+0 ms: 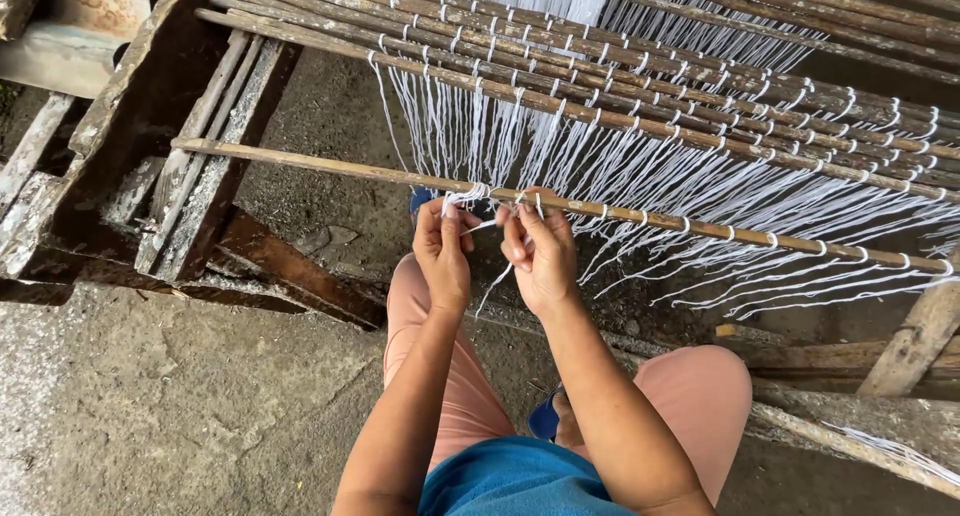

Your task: Tying white threads onto wooden rods of a manual loom.

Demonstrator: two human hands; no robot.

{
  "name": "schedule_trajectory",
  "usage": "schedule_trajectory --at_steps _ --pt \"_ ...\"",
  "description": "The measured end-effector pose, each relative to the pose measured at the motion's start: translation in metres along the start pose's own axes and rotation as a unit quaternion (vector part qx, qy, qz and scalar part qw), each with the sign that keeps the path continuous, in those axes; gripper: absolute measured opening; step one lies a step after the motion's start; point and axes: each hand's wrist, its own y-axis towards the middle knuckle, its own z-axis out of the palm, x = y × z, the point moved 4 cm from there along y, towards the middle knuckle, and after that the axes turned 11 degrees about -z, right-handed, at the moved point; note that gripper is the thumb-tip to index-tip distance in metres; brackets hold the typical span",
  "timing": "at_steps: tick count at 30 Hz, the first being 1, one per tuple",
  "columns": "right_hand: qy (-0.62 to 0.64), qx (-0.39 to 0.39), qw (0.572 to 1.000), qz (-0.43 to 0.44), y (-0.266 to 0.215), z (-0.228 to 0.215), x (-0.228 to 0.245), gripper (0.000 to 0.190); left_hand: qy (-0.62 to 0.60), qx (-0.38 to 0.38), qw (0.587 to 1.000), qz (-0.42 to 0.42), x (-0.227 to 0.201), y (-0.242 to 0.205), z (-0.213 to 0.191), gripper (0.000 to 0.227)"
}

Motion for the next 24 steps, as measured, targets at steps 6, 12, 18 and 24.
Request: schedule_trajectory --at_steps 6,12,18,24 --pt "0.022 0.056 0.991 0.116 -0.008 -0.006 -0.015 0.038 0.019 -0.06 0.998 0.005 -0.013 0.018 0.0 0.017" --pt "0.034 0.025 0.994 0.098 -0.005 -0.011 -0.009 0.038 0.065 -0.055 0.996 0.007 -0.024 0.03 0.0 0.018" --pt "0.02 0.01 0.995 0.096 -0.001 -0.014 -0.006 0.041 0.084 -0.017 0.996 -0.013 -0.015 0.024 0.002 0.018" --pt "-0.103 0.053 0.99 0.086 -0.004 -0.032 -0.037 0.069 0.098 -0.006 0.995 -0.016 -0.022 0.024 -0.003 0.017"
